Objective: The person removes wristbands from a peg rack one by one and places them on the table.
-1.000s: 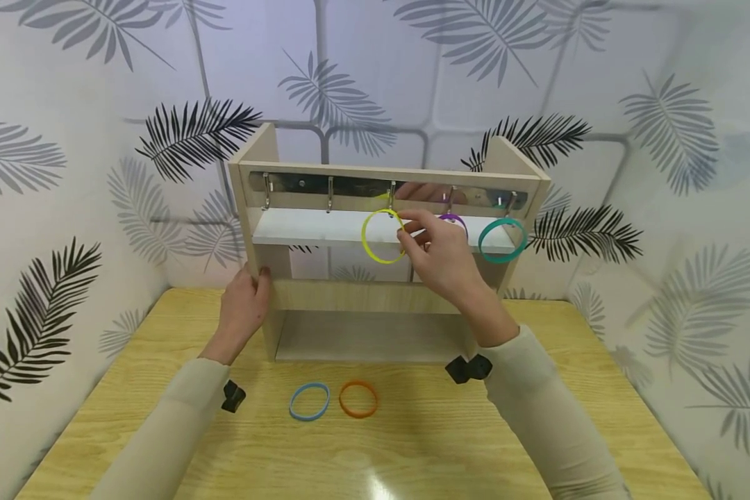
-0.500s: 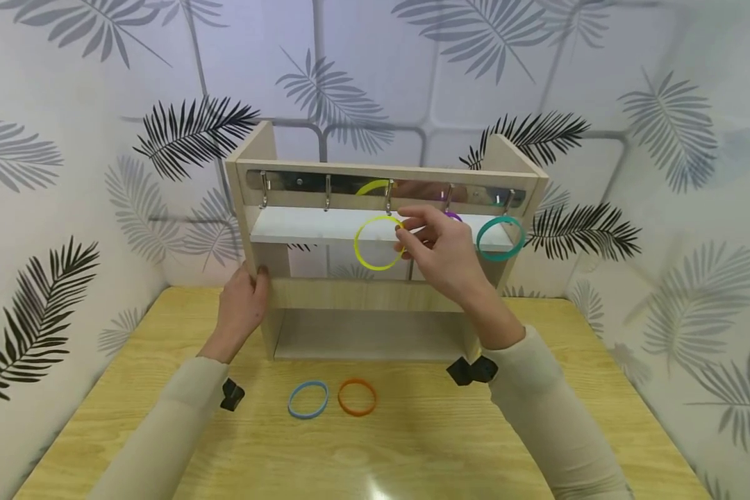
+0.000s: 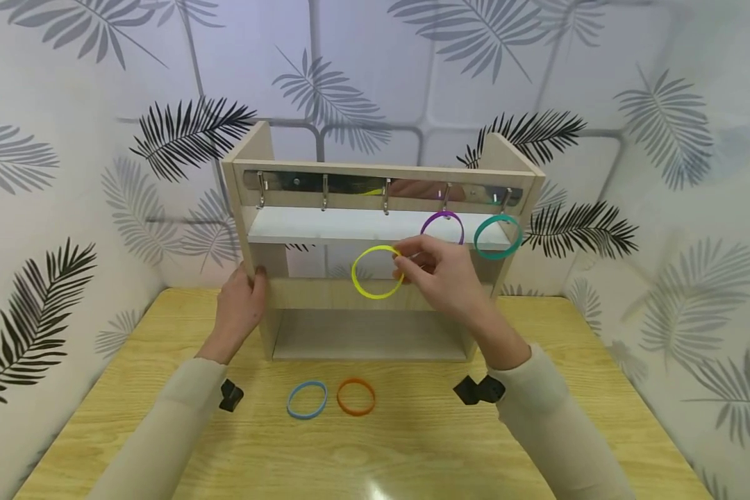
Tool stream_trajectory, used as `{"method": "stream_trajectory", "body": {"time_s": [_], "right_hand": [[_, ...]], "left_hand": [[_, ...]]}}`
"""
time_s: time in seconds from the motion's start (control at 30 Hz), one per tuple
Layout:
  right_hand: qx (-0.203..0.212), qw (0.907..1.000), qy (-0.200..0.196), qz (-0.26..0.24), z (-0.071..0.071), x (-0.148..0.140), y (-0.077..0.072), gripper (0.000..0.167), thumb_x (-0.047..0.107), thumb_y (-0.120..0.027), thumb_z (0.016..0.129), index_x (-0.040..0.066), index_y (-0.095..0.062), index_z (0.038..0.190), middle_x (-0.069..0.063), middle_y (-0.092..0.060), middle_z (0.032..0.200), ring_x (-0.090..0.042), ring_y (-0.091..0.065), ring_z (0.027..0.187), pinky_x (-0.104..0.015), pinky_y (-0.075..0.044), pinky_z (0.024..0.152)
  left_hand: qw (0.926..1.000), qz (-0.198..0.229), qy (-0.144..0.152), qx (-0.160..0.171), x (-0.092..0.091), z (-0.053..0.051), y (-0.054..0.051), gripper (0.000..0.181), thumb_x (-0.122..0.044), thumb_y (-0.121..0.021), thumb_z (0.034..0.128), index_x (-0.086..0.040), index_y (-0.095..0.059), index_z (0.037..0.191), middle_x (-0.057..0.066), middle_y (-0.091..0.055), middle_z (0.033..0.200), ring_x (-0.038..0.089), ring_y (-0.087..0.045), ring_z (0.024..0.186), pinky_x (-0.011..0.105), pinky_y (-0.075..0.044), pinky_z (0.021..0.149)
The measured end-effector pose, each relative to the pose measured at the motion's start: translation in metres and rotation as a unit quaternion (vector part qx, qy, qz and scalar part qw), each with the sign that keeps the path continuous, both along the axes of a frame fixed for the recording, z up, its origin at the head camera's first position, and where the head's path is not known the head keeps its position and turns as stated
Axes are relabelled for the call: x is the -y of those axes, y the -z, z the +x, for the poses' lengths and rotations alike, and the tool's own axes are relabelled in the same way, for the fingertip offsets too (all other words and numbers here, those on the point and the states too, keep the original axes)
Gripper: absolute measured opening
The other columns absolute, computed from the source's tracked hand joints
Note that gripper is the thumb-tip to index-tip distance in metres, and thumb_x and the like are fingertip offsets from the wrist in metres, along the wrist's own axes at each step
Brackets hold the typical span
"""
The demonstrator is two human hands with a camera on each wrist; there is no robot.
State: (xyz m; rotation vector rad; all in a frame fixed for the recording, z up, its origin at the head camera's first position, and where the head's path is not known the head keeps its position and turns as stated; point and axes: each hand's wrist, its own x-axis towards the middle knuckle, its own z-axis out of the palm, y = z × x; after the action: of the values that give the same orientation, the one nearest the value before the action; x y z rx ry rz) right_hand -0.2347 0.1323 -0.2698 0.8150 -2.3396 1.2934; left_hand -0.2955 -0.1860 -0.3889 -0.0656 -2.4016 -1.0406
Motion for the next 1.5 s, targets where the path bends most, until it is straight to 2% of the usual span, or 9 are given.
{"method": "stream_trajectory", "body": {"time_s": [0.33, 0.53, 0.83, 1.07, 1.27, 1.5], "right_hand": [[0.032, 0.9993, -0.018, 0.011, 0.004, -0.006, 0.025, 0.017, 0.004, -0.066, 0.088, 0.001, -0.067, 0.104, -0.011, -0.069, 0.085, -0.013, -0.066, 0.069, -0.029, -0.053, 0.061], [0.032, 0.9986, -0.029, 0.030, 0.005, -0.009, 0.045, 0.015, 0.004, -0.066, 0.088, -0.002, -0.067, 0.102, -0.006, -0.068, 0.081, -0.012, -0.065, 0.067, -0.027, -0.053, 0.061], [0.069, 0.9955, -0.048, 0.045, 0.004, -0.016, 0.072, 0.013, 0.006, -0.065, 0.089, 0.001, -0.067, 0.101, -0.005, -0.067, 0.078, -0.013, -0.064, 0.067, -0.027, -0.053, 0.062], [0.092, 0.9927, -0.049, 0.061, 0.005, -0.023, 0.090, 0.012, 0.008, -0.063, 0.090, 0.003, -0.067, 0.101, -0.005, -0.067, 0.078, -0.019, -0.064, 0.067, -0.027, -0.052, 0.060], [0.109, 0.9906, -0.042, 0.072, 0.006, -0.027, 0.104, 0.011, 0.007, -0.064, 0.090, 0.003, -0.067, 0.099, -0.003, -0.066, 0.076, -0.014, -0.063, 0.066, -0.027, -0.052, 0.059], [0.120, 0.9890, -0.032, 0.080, 0.003, -0.031, 0.121, 0.010, 0.008, -0.064, 0.090, 0.003, -0.067, 0.098, -0.004, -0.067, 0.077, -0.022, -0.065, 0.068, -0.026, -0.052, 0.057]], "left_hand": [[1.0000, 0.004, 0.001, -0.005, 0.000, 0.000, -0.001, 0.050, -0.034, -0.031, 0.1007, 0.006, -0.049, 0.125, 0.028, -0.058, 0.107, 0.043, -0.058, 0.095, 0.056, -0.045, 0.075], [1.0000, 0.003, 0.001, -0.007, 0.000, 0.000, 0.000, 0.050, -0.034, -0.032, 0.1007, 0.006, -0.049, 0.125, 0.028, -0.057, 0.108, 0.044, -0.058, 0.095, 0.056, -0.045, 0.074], [1.0000, 0.003, 0.000, -0.003, -0.001, 0.001, -0.001, 0.049, -0.034, -0.032, 0.1007, 0.005, -0.049, 0.125, 0.027, -0.057, 0.106, 0.043, -0.058, 0.093, 0.055, -0.045, 0.073], [1.0000, 0.000, 0.002, -0.005, -0.001, 0.001, 0.000, 0.050, -0.033, -0.031, 0.1011, 0.007, -0.048, 0.126, 0.028, -0.057, 0.107, 0.043, -0.058, 0.092, 0.055, -0.045, 0.071], [1.0000, -0.002, 0.004, -0.009, 0.000, 0.000, 0.001, 0.050, -0.033, -0.032, 0.1013, 0.007, -0.048, 0.126, 0.027, -0.057, 0.107, 0.044, -0.058, 0.094, 0.055, -0.046, 0.072], [0.9999, 0.000, 0.005, -0.011, 0.000, 0.000, 0.001, 0.049, -0.034, -0.032, 0.1008, 0.006, -0.049, 0.125, 0.027, -0.058, 0.108, 0.044, -0.058, 0.094, 0.055, -0.045, 0.073]]}}
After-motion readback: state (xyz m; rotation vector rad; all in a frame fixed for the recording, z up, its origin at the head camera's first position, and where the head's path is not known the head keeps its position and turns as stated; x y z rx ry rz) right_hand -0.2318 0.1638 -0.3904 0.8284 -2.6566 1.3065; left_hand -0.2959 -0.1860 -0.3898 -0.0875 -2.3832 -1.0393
